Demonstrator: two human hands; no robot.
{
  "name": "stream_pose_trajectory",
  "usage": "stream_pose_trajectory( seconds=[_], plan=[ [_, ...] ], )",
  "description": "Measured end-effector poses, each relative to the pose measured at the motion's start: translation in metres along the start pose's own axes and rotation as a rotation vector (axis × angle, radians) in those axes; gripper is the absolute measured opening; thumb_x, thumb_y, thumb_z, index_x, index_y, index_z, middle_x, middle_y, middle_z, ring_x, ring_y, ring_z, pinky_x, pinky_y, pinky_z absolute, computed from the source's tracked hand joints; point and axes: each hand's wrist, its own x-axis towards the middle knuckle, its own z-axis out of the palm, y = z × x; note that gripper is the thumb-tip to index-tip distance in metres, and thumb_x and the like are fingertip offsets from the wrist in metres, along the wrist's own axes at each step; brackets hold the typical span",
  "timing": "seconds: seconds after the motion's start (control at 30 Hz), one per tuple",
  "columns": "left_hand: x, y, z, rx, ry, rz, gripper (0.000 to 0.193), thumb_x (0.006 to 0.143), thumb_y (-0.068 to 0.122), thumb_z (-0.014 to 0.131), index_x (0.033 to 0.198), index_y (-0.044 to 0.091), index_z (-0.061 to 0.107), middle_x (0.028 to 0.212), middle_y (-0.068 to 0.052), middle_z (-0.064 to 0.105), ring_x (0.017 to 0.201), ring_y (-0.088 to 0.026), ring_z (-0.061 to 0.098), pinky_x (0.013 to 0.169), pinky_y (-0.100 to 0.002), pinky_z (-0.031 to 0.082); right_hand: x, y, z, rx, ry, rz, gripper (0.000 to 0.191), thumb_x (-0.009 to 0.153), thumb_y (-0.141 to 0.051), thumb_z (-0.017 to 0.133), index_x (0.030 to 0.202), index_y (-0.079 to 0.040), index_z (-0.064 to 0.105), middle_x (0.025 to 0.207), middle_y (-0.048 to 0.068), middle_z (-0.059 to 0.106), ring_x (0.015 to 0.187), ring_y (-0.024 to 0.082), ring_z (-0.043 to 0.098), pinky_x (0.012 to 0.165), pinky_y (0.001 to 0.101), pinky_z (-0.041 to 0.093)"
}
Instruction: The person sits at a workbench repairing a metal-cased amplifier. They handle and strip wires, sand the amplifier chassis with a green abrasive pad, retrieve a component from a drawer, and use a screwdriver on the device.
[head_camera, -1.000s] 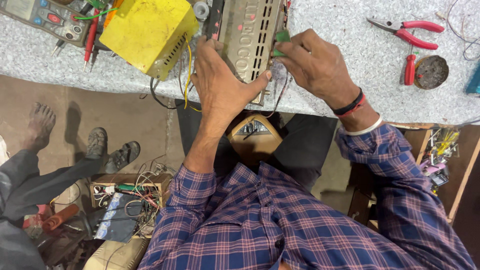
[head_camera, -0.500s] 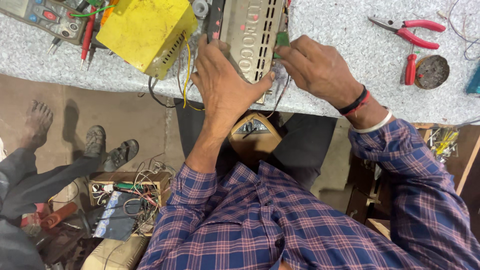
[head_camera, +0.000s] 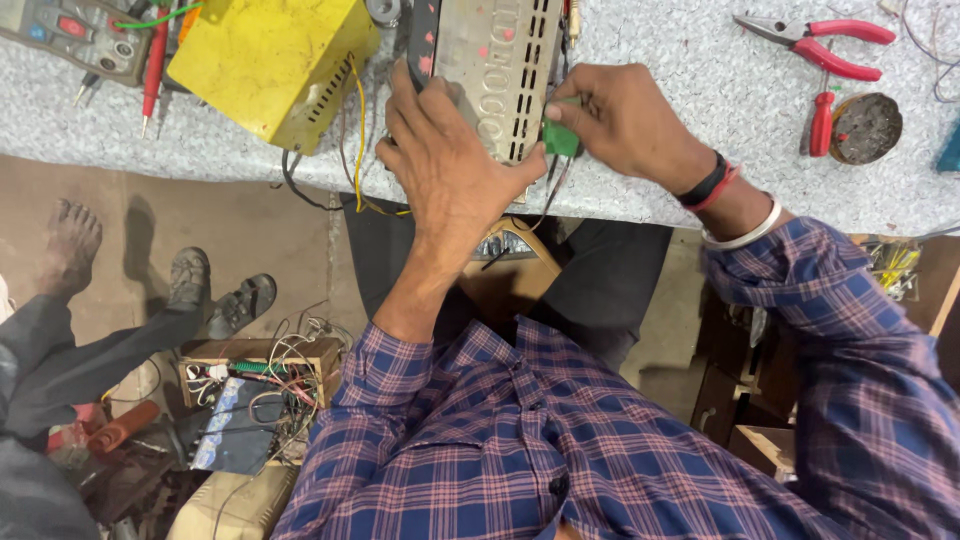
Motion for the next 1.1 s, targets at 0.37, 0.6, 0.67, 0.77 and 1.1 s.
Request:
stream_pose_trajectory(
  seconds=[0.37,0.6,0.67,0.77,1.1],
  plan=[
    [-0.001,-0.002,-0.002,-0.016,-0.016,0.034,0.098,0.07,0.053,0.095,0.13,-0.003,0.041,0.153,-0.034,0.027,0.137,-0.049,0.036,0.098,-0.062,0.033,0.012,0.004,-0.012,0.449,-0.234,0.26,0.015,0.104,-0.017,0.069,0.102,-0.003,0.067,0.081,0.007,0.068,0.065,0.023,0.064,0.057,0.0307,0.051],
    [0.002,0.0,-0.002,0.009,-0.019,0.018,0.099,0.067,0.054,0.095,0.128,-0.003,0.041,0.152,-0.034,0.027,0.135,-0.048,0.036,0.102,-0.063,0.032,0.009,-0.009,-0.013,-0.325,-0.047,-0.366,0.009,0.098,-0.01,0.069,0.099,-0.003,0.064,0.084,0.011,0.065,0.075,0.026,0.067,0.065,0.0355,0.053],
    [0.001,-0.001,-0.002,0.002,-0.022,0.023,0.099,0.068,0.054,0.095,0.128,-0.003,0.041,0.153,-0.034,0.027,0.136,-0.048,0.036,0.103,-0.063,0.031,0.01,-0.014,-0.016,-0.448,0.009,-0.457,0.009,0.093,-0.011,0.068,0.097,-0.003,0.065,0.082,0.011,0.065,0.073,0.027,0.066,0.063,0.0356,0.052],
    [0.0,-0.001,-0.002,0.02,-0.019,0.032,0.097,0.067,0.055,0.094,0.126,-0.002,0.042,0.152,-0.033,0.028,0.136,-0.048,0.036,0.102,-0.061,0.032,0.02,-0.014,-0.022,-0.068,-0.126,-0.14,0.016,0.093,-0.018,0.069,0.099,-0.003,0.072,0.073,0.014,0.062,0.059,0.032,0.058,0.052,0.0364,0.046],
    [0.001,0.002,-0.004,0.004,-0.029,0.034,0.099,0.064,0.054,0.095,0.126,-0.002,0.042,0.152,-0.032,0.029,0.136,-0.048,0.036,0.101,-0.062,0.033,0.002,-0.006,-0.018,-0.338,-0.019,-0.464,0.01,0.09,-0.009,0.071,0.096,-0.002,0.068,0.079,0.011,0.064,0.071,0.028,0.065,0.063,0.037,0.052]
  ],
)
